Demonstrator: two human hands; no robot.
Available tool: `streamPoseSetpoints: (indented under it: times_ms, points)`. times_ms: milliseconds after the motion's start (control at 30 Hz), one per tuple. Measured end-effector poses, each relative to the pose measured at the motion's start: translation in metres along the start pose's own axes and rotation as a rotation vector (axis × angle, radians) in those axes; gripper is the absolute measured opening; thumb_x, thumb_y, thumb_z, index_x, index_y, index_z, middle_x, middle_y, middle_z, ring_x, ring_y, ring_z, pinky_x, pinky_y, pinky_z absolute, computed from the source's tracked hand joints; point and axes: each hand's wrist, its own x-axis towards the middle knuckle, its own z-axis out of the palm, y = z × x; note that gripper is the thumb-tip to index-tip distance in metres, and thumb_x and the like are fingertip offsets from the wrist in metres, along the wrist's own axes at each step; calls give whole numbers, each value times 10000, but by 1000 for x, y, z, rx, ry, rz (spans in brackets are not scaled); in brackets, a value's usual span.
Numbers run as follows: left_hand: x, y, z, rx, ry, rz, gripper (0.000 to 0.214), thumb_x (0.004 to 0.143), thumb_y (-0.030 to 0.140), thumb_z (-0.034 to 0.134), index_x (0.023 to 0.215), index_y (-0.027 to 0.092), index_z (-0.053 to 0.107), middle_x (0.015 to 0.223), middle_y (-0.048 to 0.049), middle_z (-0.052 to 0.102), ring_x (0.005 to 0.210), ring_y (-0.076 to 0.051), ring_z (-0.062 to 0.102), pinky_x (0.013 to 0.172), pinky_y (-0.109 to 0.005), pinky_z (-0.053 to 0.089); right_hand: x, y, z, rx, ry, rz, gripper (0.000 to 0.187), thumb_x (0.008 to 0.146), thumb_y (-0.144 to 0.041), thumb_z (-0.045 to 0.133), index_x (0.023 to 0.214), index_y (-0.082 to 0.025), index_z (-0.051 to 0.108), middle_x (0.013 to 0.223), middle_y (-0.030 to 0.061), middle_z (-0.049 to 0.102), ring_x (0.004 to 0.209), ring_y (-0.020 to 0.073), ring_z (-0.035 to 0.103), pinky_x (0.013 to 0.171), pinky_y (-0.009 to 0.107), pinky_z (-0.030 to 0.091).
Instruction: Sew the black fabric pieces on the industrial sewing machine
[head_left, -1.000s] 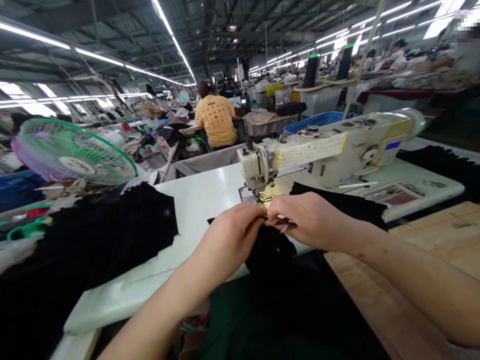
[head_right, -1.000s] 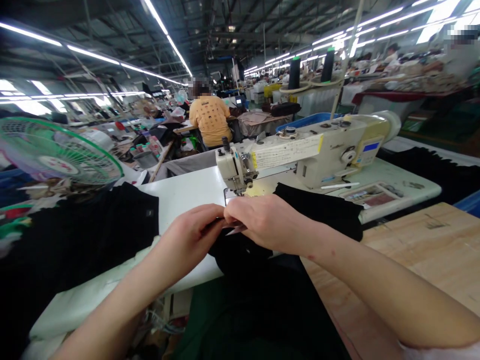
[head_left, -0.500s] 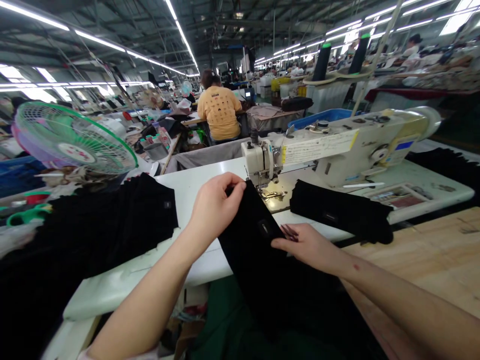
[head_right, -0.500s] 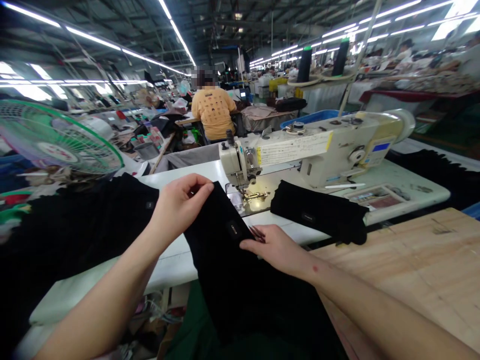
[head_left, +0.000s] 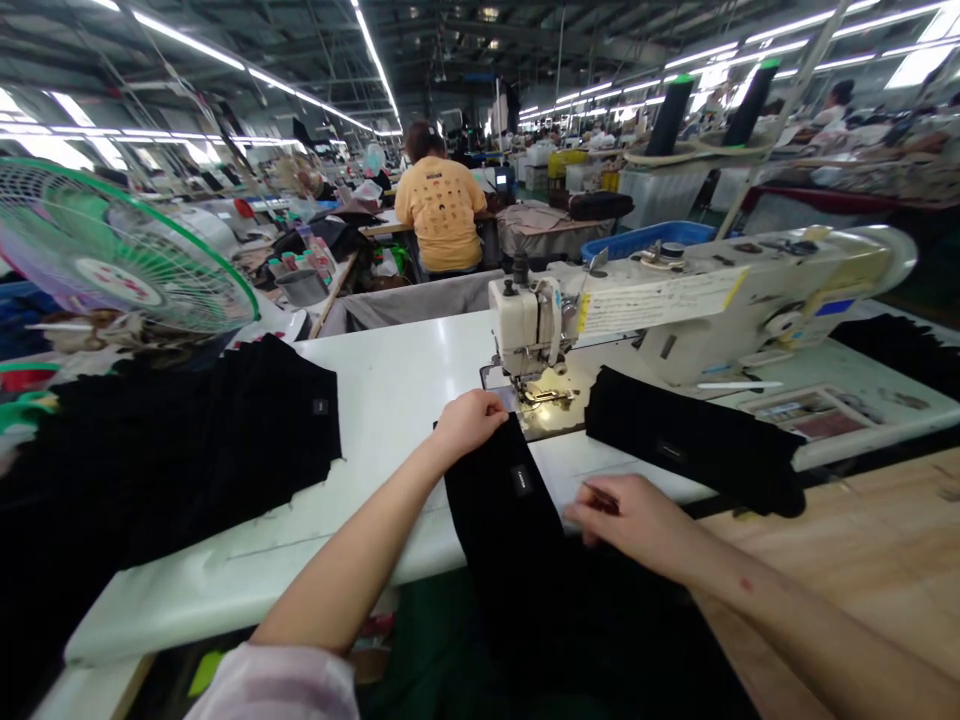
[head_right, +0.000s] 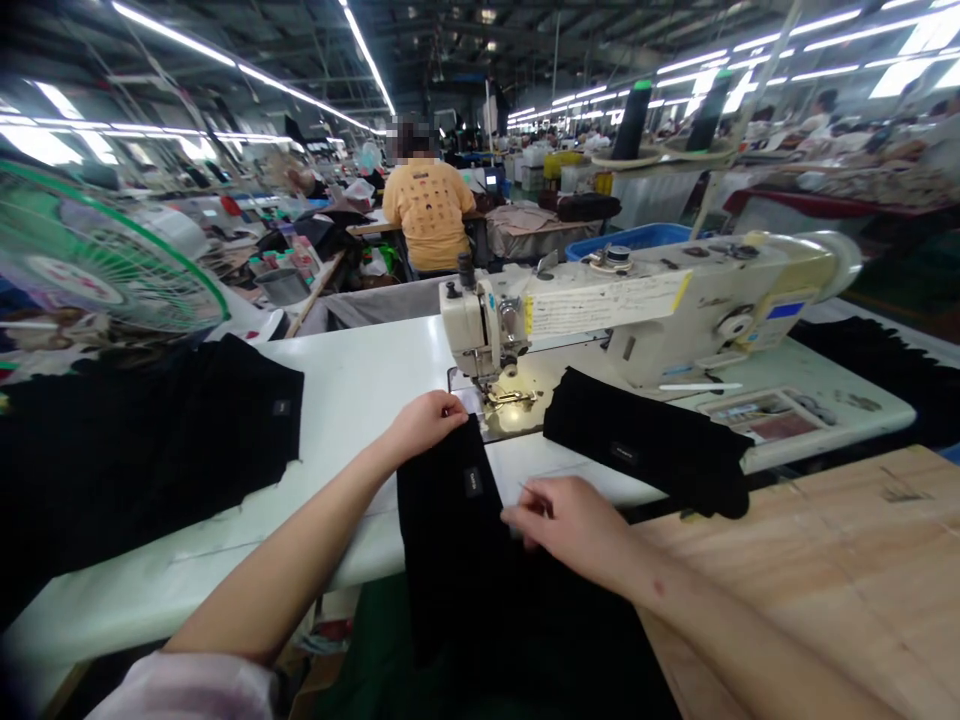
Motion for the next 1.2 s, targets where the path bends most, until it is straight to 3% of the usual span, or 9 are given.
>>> streamPoseSetpoints:
  times_ms: [33,100,200,400,567,767,1200]
  points:
    - [3,1,1,-8,-9,-3,119,805,253,601,751,213,700,814,-22,719,775,-182,646,697,-256,454,15,0,-3,-79,127,-139,244,943,-382,561,894,-191,705,883,42,762,802,179,684,733,280,511]
    - [9,3,4,-20,-10,-27,124,801,264,601,764,204,702,774,-21,714,745,-182,644,680,-258,456,44,2,-6,-254,249,-384,213,948,-313,568,1079,-204,696,1221,74,696,1004,205,690,871,324,533]
    - [19,8,8,-30,8,-79,141,801,275,593,789,190,705,772,-36,721,743,-188,647,677,-265,464,75,11,-4,-475,241,-528,281,951,-267,571,1207,-204,667,1370,94,610,1042,231,700,875,358,574]
    - [34,14,13,-19,55,-153,153,797,240,557,805,188,701,844,-66,740,785,-207,658,708,-282,469,87,23,-5,-552,242,-535,285,969,-268,551,1214,-199,677,1343,96,633,1028,238,712,844,355,598]
    - [35,16,15,-30,39,-149,137,790,258,579,793,203,705,846,-43,750,776,-189,667,676,-257,463,84,21,-8,-562,211,-517,276,965,-276,569,1201,-187,682,1330,94,642,996,240,722,826,354,597]
    - [41,16,17,-10,56,-190,163,784,255,561,799,190,710,844,-83,754,783,-227,678,675,-287,463,86,18,-12,-556,193,-497,295,974,-297,557,1207,-157,671,1338,92,636,1029,256,711,828,387,600]
    - [43,15,18,-1,82,-200,187,797,262,563,782,178,729,818,-86,759,753,-212,674,651,-268,441,93,27,-7,-581,266,-527,286,970,-289,563,1213,-190,678,1335,68,641,1035,222,711,830,332,608]
